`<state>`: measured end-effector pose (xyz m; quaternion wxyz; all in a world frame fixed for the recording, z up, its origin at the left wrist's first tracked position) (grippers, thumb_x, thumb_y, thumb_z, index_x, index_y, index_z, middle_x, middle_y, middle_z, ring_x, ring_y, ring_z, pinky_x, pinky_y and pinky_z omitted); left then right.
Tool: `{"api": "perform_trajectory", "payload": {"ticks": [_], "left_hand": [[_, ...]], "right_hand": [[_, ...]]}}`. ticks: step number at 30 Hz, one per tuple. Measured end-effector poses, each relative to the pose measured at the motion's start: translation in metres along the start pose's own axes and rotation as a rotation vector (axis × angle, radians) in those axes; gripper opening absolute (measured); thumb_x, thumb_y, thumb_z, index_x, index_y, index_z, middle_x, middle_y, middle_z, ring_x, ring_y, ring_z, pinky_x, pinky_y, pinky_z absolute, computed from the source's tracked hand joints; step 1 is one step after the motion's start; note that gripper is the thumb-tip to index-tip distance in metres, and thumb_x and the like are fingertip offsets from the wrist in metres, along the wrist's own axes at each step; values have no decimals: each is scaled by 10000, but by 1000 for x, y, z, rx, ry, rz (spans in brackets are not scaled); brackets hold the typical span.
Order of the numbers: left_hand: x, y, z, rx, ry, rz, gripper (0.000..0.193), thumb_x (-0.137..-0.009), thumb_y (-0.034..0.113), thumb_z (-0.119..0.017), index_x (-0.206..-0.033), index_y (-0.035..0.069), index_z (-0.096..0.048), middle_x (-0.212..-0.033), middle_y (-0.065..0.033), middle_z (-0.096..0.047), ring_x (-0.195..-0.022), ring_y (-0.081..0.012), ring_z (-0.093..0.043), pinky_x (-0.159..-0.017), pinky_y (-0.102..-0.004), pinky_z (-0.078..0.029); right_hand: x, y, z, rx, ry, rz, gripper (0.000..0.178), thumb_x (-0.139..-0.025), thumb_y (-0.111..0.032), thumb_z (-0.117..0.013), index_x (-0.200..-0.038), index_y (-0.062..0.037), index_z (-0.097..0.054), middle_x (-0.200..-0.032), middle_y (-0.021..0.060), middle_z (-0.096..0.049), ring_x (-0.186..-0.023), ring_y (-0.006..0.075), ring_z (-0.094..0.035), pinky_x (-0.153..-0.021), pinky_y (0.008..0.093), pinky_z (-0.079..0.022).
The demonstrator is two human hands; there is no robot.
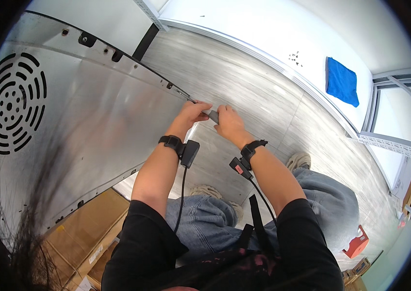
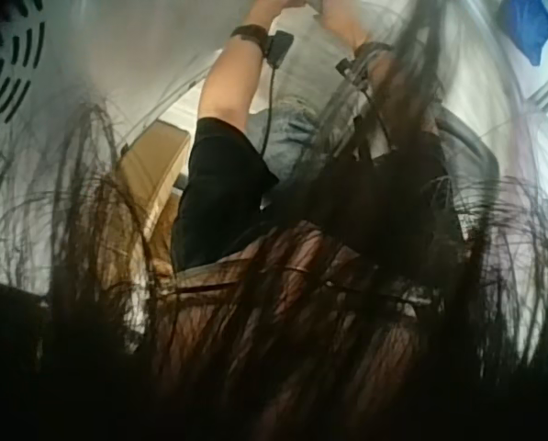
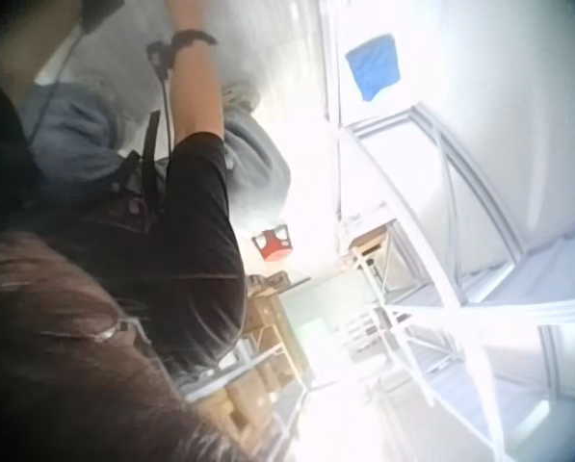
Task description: The person is sitting on the floor assembling a silver electronic device, likely a computer tower. They use a screwdriver to tighten screws into the back panel of the device, working methodically along the edge.
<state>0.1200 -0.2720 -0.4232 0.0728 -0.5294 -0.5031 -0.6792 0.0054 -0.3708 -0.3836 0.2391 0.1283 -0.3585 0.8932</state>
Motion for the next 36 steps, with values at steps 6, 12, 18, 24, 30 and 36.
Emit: {"api": "perform_trajectory", "payload": {"ticks": [6, 12, 18, 24, 30, 36], "left_hand": [[-5, -3, 2, 164, -106, -27, 314, -761, 129, -734, -1011, 41, -566, -904, -88, -596, -792, -197, -624, -680, -309, -567], [18, 12, -3, 22, 33, 48, 277, -793, 114, -702, -1018, 31, -564, -894, -86, -587, -774, -202, -626, -639, -306, -572], [7, 2, 7, 18, 16, -35, 278, -816, 134, -692, -1029, 27, -548, -881, -74, -583, -784, -197, -626, -674, -317, -577], [8, 3, 3, 103, 50, -36, 319, -794, 142, -711, -1038, 20, -545, -952, -121, -607, -824, -221, -639, -706, -325, -577], [15, 15, 1, -82, 185, 71, 362, -759, 152, -740, -1028, 11, -543, -940, -123, -601, -798, -222, -649, -674, -298, -583], [7, 7, 7, 42, 94, 5, 349, -772, 101, -712, -1052, 11, -524, -933, -109, -604, -813, -211, -649, -666, -290, -583]], "right_hand": [[-9, 23, -4, -189, -122, 21, 438, -723, -125, -689, -1107, -61, -490, -977, 203, -613, -934, 379, -591, -788, 435, -465], [-2, 14, -1, -139, -50, 69, 496, -698, -96, -704, -1143, -69, -488, -961, 192, -614, -932, 371, -589, -793, 430, -462], [-7, 14, -16, -174, -9, 120, 475, -690, -72, -686, -1122, -48, -490, -999, 192, -600, -887, 349, -602, -754, 418, -468], [-30, 42, -30, -428, -234, 37, 467, -684, -51, -657, -1113, -41, -472, -999, 193, -596, -874, 328, -604, -748, 404, -466], [-26, 29, -23, -255, -166, 101, 465, -681, -51, -657, -1093, -54, -440, -968, 213, -591, -902, 363, -590, -771, 414, -459], [-22, 22, -15, -262, -199, 155, 451, -679, -59, -652, -1082, -50, -449, -970, 216, -589, -907, 390, -580, -762, 420, -457]]}}
Point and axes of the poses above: each hand's wrist, its own x-axis away from the middle knuckle, its own z-axis out of the back of the hand, y = z × x, the point moved 4 cm from there along -x, towards the middle knuckle
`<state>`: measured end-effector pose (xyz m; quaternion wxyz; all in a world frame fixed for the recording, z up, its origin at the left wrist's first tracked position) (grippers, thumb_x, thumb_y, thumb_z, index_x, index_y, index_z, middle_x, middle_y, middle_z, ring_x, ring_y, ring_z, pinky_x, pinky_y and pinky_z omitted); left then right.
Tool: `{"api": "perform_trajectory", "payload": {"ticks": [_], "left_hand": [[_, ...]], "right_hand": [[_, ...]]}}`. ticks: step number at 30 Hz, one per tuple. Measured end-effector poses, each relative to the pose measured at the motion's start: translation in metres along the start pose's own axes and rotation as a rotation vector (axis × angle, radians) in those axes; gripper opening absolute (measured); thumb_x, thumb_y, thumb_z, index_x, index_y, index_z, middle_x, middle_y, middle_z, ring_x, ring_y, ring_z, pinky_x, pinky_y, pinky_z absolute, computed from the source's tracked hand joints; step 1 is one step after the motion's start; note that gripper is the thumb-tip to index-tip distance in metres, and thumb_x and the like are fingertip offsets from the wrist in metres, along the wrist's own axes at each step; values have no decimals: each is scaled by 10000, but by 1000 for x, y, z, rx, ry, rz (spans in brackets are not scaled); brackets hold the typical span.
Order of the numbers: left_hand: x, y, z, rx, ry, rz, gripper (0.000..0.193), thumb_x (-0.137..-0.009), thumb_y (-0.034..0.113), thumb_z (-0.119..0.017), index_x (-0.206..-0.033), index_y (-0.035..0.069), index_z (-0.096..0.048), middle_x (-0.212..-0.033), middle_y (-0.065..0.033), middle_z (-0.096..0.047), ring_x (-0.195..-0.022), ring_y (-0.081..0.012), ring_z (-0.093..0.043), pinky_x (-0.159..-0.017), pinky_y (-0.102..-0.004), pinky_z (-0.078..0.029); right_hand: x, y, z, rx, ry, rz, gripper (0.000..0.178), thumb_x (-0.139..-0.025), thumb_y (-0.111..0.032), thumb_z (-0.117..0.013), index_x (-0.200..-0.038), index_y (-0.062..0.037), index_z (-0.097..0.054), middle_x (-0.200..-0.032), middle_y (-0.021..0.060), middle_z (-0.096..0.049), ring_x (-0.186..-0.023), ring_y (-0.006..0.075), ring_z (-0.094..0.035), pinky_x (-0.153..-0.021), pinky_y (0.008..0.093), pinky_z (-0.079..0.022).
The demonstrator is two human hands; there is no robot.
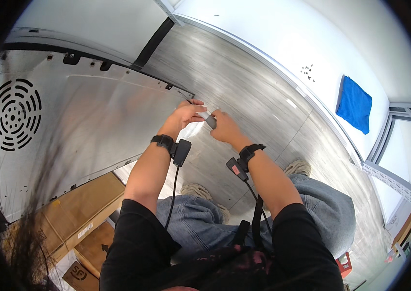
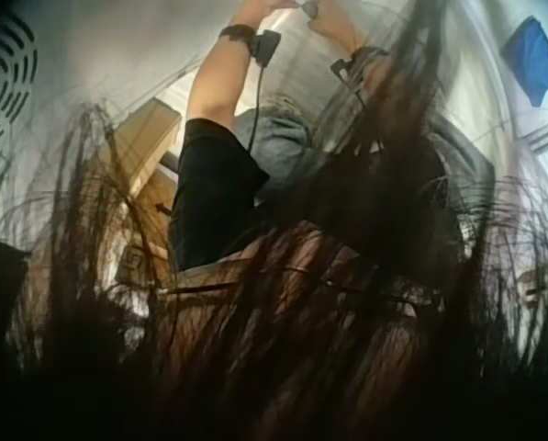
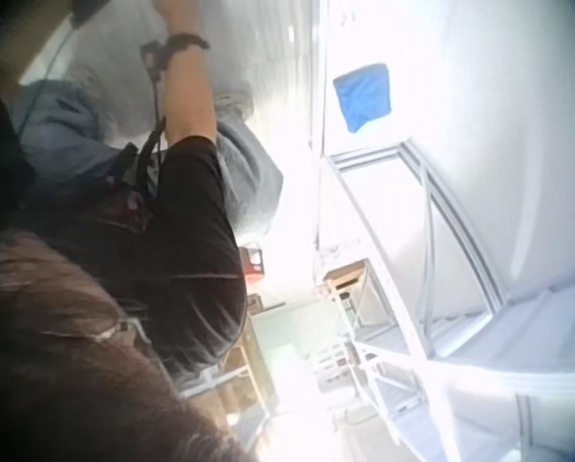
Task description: The person is sitting on the floor assembling a silver electronic device, likely a computer tower. They use a screwdriver to tighten screws into the back panel of the device, working methodically along the edge.
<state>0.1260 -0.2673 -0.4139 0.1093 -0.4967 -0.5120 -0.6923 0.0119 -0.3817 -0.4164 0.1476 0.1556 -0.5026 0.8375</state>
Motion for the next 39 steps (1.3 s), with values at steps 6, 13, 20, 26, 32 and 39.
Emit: {"api": "perform_trajectory", "payload": {"ticks": [6, 13, 20, 26, 32, 39], "left_hand": [[-1, 0, 0, 21, -8, 13, 361, -766, 98, -721, -1057, 17, -523, -942, -101, -601, -809, -207, -640, -662, -292, -578], [5, 5, -5, -92, 42, 60, 382, -754, 104, -738, -1060, 20, -526, -949, -106, -597, -794, -204, -627, -670, -299, -578], [-2, -1, -1, 43, -2, -12, 361, -753, 105, -739, -1041, 27, -537, -931, -99, -596, -793, -209, -623, -653, -301, -581], [9, 8, -4, -104, 46, 100, 359, -744, 86, -736, -1037, 28, -538, -962, -103, -581, -781, -207, -614, -635, -306, -580], [-1, 1, 2, -96, 53, 24, 411, -730, 40, -719, -1086, 23, -516, -972, -102, -595, -831, -214, -617, -663, -295, -572], [-5, -4, 4, -16, -28, 26, 511, -731, 5, -688, -1187, 24, -460, -1071, -131, -604, -908, -210, -619, -728, -314, -561]], "right_hand": [[-9, 18, -5, -109, -109, 43, 505, -675, -99, -702, -1100, -51, -435, -980, 192, -582, -926, 358, -580, -769, 406, -454], [5, -2, 0, -19, 63, 39, 467, -675, -76, -673, -1091, -37, -464, -1042, 220, -560, -946, 382, -574, -766, 425, -458], [-10, 12, -5, -63, -150, -7, 479, -663, -106, -724, -1068, -30, -482, -984, 182, -608, -930, 353, -597, -782, 402, -459], [-2, 7, -5, -28, -55, -28, 485, -665, -120, -727, -1072, -31, -478, -956, 184, -610, -911, 344, -603, -775, 406, -460], [-6, 14, -10, -107, -95, -41, 463, -673, -99, -719, -1073, -44, -493, -950, 172, -616, -899, 327, -610, -779, 388, -464], [-9, 22, -15, -88, -56, 0, 457, -680, -86, -713, -1077, -50, -490, -949, 163, -626, -897, 311, -614, -787, 386, -467]]}}
Point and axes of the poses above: each hand's wrist, its own x-axis away from the middle knuckle, its own z-axis out of the back of the hand, y = z × x, the point moved 4 cm from there along -x, towards the middle knuckle
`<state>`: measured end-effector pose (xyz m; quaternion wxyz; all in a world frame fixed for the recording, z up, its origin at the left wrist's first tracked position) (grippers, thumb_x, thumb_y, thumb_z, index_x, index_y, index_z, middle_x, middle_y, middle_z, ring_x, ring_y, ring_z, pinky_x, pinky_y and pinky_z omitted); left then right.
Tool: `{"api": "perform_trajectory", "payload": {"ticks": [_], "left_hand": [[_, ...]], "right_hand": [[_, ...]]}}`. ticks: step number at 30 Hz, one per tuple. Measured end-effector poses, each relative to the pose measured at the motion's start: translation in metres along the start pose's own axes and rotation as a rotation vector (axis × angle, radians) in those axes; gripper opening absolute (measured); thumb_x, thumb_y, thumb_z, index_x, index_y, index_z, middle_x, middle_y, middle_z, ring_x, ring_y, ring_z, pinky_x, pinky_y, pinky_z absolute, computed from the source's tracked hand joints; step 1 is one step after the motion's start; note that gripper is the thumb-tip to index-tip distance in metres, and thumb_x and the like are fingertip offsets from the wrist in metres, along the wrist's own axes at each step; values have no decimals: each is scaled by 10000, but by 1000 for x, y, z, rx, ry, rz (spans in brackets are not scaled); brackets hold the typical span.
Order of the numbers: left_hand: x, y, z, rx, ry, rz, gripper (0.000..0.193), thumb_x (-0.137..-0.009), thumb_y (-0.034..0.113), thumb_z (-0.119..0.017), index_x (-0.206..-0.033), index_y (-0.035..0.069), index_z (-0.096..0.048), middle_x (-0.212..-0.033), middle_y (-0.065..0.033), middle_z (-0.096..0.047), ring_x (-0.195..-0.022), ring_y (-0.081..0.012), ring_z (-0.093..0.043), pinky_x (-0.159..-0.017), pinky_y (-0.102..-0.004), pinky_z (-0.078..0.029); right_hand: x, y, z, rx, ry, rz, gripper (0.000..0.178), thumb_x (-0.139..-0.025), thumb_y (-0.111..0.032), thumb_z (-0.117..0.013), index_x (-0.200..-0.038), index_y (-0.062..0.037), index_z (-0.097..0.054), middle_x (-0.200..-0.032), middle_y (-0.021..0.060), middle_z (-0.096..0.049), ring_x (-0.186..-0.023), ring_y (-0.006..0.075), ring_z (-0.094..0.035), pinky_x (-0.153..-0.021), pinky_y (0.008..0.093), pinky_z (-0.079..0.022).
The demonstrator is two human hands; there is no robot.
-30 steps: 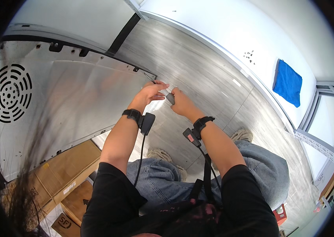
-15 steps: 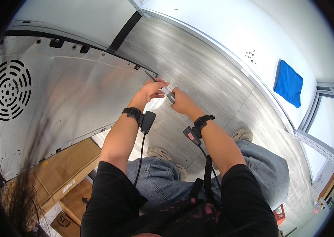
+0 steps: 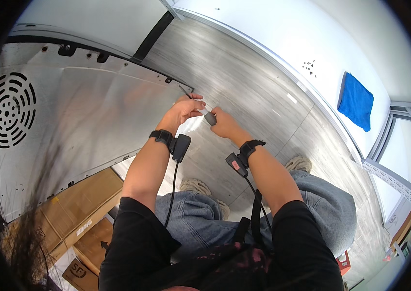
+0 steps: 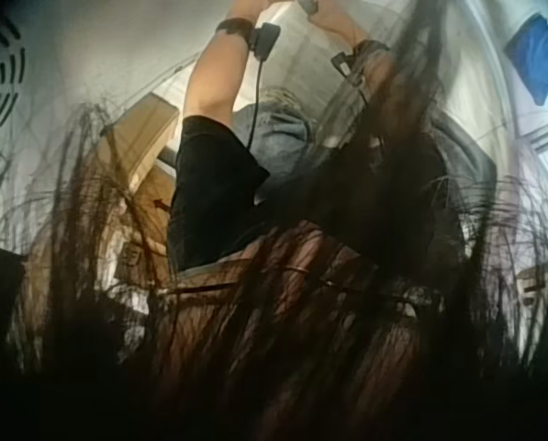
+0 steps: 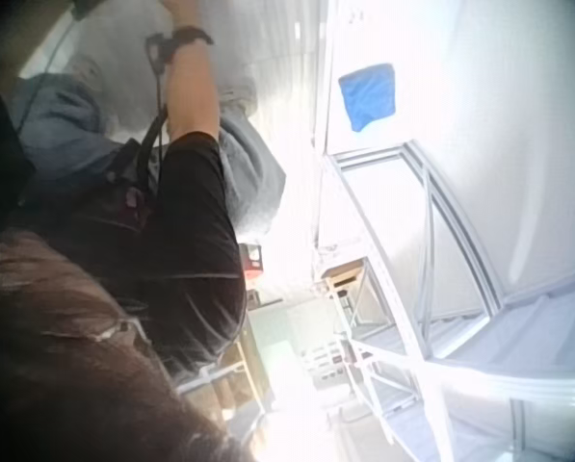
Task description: The person is sitting on the floor assembling a silver electronic device, likely a computer tower. They use a screwdriver to tighten screws into the back panel of the device, working methodically along the edge.
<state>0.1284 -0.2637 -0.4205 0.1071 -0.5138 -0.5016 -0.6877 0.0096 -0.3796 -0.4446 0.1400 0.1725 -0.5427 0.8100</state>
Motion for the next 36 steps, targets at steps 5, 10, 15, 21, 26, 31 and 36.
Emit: {"api": "perform_trajectory", "payload": {"ticks": [5, 10, 15, 21, 26, 31, 36], "left_hand": [[4, 2, -1, 37, -6, -27, 496, -750, 35, -681, -1191, 39, -453, -1060, -115, -607, -922, -205, -621, -750, -330, -554], [9, 11, 1, 198, 65, -110, 363, -841, 160, -619, -1155, 64, -464, -1044, -90, -606, -904, -201, -626, -732, -331, -545], [14, 21, 6, 205, 223, -226, 187, -956, 219, -455, -1071, 75, -490, -988, -88, -622, -850, -179, -639, -670, -308, -540], [3, 24, 3, -60, 446, -281, 253, -981, 218, -391, -1000, 28, -558, -816, -84, -653, -637, -151, -648, -537, -273, -524], [-19, 30, -22, -158, 413, -359, 264, -966, 205, -432, -982, 6, -605, -786, -73, -640, -604, -133, -624, -516, -258, -508], [-43, 52, -77, -195, 358, -417, 222, -926, 195, -507, -935, 28, -652, -749, -43, -631, -619, -113, -602, -532, -252, -482], [-65, 101, -165, -429, 419, -671, 235, -896, 225, -568, -945, 27, -684, -770, -59, -654, -674, -137, -580, -638, -283, -471]], "right_hand": [[-1, 5, -1, 27, 22, 9, 465, -686, -82, -714, -1081, -51, -471, -973, 170, -621, -922, 323, -609, -788, 394, -467], [1, 8, 2, 28, 43, -30, 476, -692, -78, -713, -1094, -51, -459, -989, 175, -615, -945, 329, -602, -799, 395, -463], [6, 6, 7, -1, 42, -39, 402, -700, -27, -623, -1077, -19, -485, -989, 226, -617, -945, 379, -597, -786, 421, -465], [16, 9, 15, 3, 27, -80, 425, -704, -31, -632, -1103, -31, -488, -1009, 216, -618, -957, 370, -596, -796, 418, -466], [29, 37, 37, 30, 57, -122, 419, -733, -65, -616, -1130, -39, -483, -1033, 217, -613, -967, 361, -595, -806, 424, -463], [46, 67, 74, -40, 89, -205, 434, -750, -76, -610, -1148, -33, -443, -994, 204, -601, -924, 335, -604, -779, 404, -480], [60, 107, 116, -338, 287, -362, 424, -742, -51, -579, -1133, -4, -423, -896, 200, -574, -796, 316, -599, -669, 395, -484]]}}
Point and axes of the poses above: each hand's wrist, its own x-axis away from the middle knuckle, its own z-axis out of the back of the hand, y = z × x, the point moved 4 cm from there along -x, towards the middle knuckle
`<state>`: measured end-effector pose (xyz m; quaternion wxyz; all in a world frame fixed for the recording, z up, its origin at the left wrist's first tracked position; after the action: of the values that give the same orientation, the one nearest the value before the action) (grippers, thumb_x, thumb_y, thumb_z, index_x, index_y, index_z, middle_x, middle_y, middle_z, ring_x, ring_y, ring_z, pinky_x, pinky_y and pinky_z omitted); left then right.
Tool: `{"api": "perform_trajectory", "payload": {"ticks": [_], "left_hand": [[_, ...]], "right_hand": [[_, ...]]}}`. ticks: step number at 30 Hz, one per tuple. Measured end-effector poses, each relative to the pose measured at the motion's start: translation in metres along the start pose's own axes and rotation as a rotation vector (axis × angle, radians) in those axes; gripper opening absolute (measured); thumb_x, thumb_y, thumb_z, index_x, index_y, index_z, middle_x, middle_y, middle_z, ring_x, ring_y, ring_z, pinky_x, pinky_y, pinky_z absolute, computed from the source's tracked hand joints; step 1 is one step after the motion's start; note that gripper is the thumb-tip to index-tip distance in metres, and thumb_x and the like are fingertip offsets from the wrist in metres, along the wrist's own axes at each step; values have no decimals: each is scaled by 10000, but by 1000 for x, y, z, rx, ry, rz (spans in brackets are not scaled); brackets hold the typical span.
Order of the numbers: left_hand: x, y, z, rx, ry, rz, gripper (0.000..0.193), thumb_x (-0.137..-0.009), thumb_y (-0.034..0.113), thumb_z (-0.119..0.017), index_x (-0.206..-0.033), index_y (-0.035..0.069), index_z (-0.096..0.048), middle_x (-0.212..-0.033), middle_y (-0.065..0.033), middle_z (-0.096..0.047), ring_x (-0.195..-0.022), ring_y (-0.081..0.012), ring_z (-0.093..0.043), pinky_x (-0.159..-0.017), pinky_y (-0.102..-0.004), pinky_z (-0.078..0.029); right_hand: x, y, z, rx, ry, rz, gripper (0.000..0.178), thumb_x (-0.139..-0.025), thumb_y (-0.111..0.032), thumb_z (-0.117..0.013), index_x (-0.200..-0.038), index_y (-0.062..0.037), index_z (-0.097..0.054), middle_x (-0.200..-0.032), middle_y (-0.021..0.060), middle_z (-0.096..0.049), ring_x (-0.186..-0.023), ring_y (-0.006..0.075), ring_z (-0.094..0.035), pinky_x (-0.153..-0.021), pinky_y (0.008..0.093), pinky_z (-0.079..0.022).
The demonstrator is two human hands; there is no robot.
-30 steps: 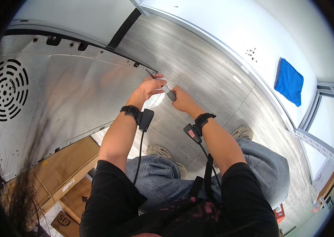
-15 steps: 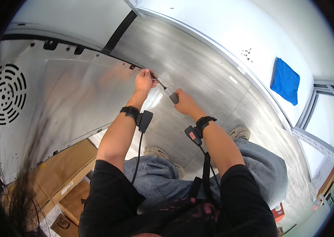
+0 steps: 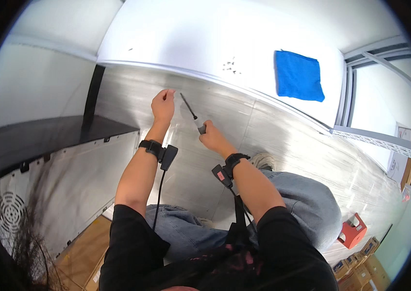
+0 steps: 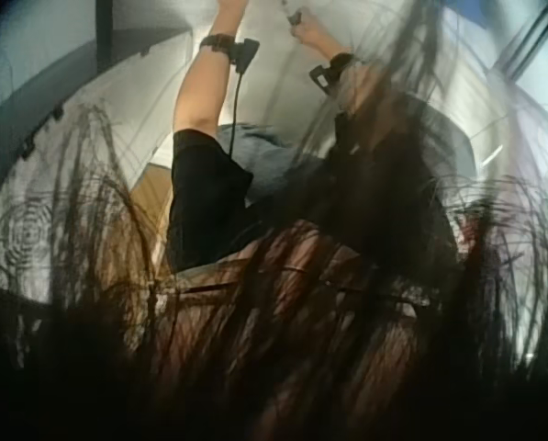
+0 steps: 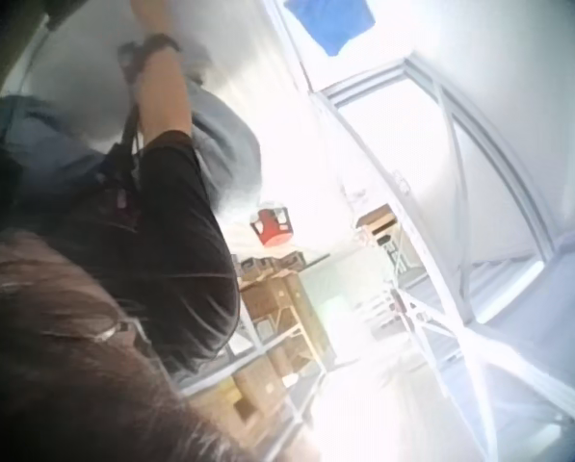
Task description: The person is sitting on the floor assembling a silver electronic device, likely a computer tower. They use a screwdriver to tighten screws into the back panel of the device, working methodically along the edge.
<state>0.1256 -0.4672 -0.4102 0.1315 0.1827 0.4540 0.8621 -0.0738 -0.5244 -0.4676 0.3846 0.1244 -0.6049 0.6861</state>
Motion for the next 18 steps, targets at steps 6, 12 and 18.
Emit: {"api": "perform_trajectory", "payload": {"ticks": [6, 12, 18], "left_hand": [[-16, 61, -86, -14, -33, -172, 207, -871, 206, -609, -961, 42, -697, -771, -79, -670, -691, -157, -601, -683, -296, -481], [-20, 80, -127, -28, -69, -251, 162, -848, 156, -613, -927, 41, -695, -798, -102, -676, -719, -204, -631, -689, -314, -491], [-27, 83, -135, -213, -61, -373, 138, -821, 132, -626, -910, 47, -689, -828, -119, -666, -747, -269, -629, -688, -340, -491]], "right_hand": [[6, 28, 40, -243, 228, -46, 412, -740, -57, -573, -1120, 7, -427, -895, 251, -584, -847, 391, -589, -747, 438, -446], [10, 40, 50, -286, 236, -58, 446, -735, -53, -584, -1143, 5, -414, -901, 256, -586, -839, 392, -595, -747, 447, -451], [11, 27, 53, -210, 257, -8, 468, -731, -59, -599, -1154, 10, -411, -934, 262, -587, -868, 400, -592, -769, 443, -451]]}}
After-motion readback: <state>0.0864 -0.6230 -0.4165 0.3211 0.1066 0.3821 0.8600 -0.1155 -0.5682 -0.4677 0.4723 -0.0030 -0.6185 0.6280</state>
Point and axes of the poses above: each hand's wrist, its own x-axis away from the middle knuckle, its own z-axis out of the back of the hand, y = z × x, the point moved 4 cm from there along -x, towards the middle knuckle
